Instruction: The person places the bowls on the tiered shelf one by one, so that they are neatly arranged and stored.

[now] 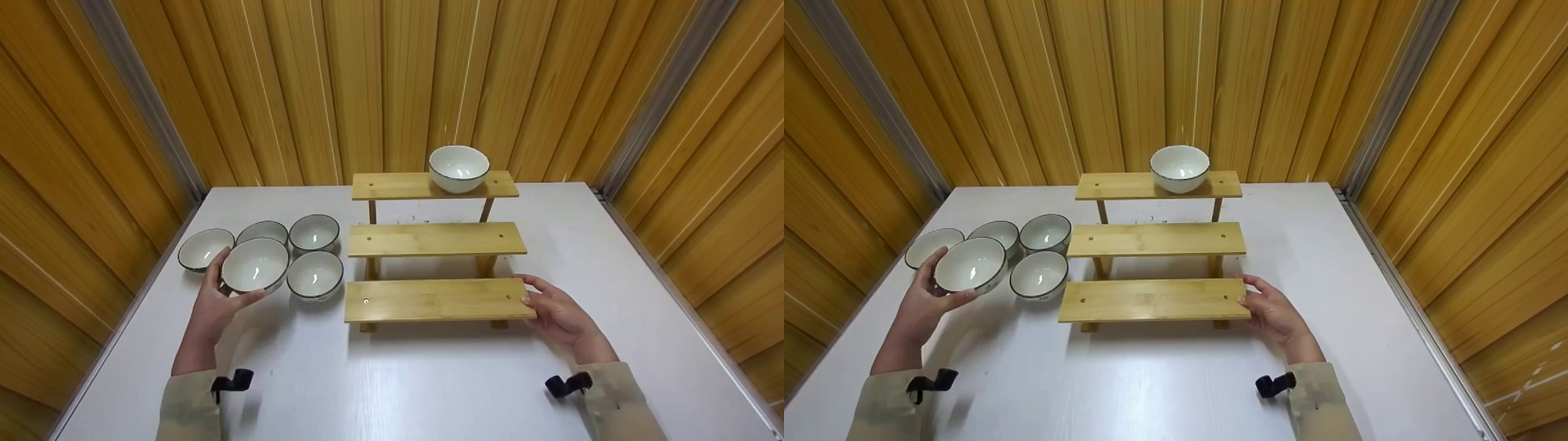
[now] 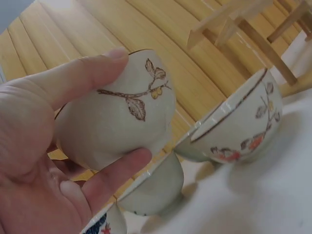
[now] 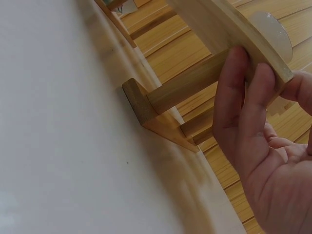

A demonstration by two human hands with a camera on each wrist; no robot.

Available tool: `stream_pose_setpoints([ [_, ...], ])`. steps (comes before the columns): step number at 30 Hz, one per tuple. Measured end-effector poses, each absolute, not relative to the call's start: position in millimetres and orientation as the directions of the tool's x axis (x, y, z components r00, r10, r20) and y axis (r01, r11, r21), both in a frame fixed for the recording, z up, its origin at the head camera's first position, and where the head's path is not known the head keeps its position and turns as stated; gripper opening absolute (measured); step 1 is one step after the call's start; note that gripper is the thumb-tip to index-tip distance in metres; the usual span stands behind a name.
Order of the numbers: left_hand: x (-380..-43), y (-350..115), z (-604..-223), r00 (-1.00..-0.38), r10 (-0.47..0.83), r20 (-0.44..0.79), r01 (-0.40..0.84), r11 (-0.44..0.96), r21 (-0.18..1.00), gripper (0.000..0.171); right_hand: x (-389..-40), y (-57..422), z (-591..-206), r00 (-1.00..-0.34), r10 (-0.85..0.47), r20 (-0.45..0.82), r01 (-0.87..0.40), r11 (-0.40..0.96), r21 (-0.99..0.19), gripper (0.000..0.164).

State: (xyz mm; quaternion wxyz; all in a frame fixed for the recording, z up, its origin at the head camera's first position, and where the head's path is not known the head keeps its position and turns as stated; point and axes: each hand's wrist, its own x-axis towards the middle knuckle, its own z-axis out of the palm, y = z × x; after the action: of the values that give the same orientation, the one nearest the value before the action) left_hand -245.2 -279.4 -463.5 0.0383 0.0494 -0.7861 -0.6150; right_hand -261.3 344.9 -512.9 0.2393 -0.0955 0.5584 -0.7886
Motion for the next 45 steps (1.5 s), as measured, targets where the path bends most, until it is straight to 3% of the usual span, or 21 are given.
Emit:
stream_pose_setpoints([
  [16, -288, -202, -394, -0.99, 0.05, 0.135, 0.142, 0.18, 0.973, 0.113, -263, 345, -514, -0.874, -0.471, -0.123, 0.248, -0.214, -0.945, 0.048],
  [24, -323, -150, -370, -0.981, 0.106, 0.162, 0.167, 0.041, 0.985, 0.11, -260, 347, -516, -0.873, -0.474, -0.115, 0.245, -0.224, -0.943, 0.044],
  [33, -362, -96, -357, -0.99, 0.119, 0.075, 0.08, 0.044, 0.996, 0.113, -260, 346, -516, -0.866, -0.491, -0.096, 0.252, -0.263, -0.931, 0.044],
  [45, -402, -57, -361, -0.996, 0.057, 0.064, 0.064, -0.002, 0.998, 0.113, -262, 345, -515, -0.868, -0.485, -0.103, 0.26, -0.269, -0.928, 0.046],
])
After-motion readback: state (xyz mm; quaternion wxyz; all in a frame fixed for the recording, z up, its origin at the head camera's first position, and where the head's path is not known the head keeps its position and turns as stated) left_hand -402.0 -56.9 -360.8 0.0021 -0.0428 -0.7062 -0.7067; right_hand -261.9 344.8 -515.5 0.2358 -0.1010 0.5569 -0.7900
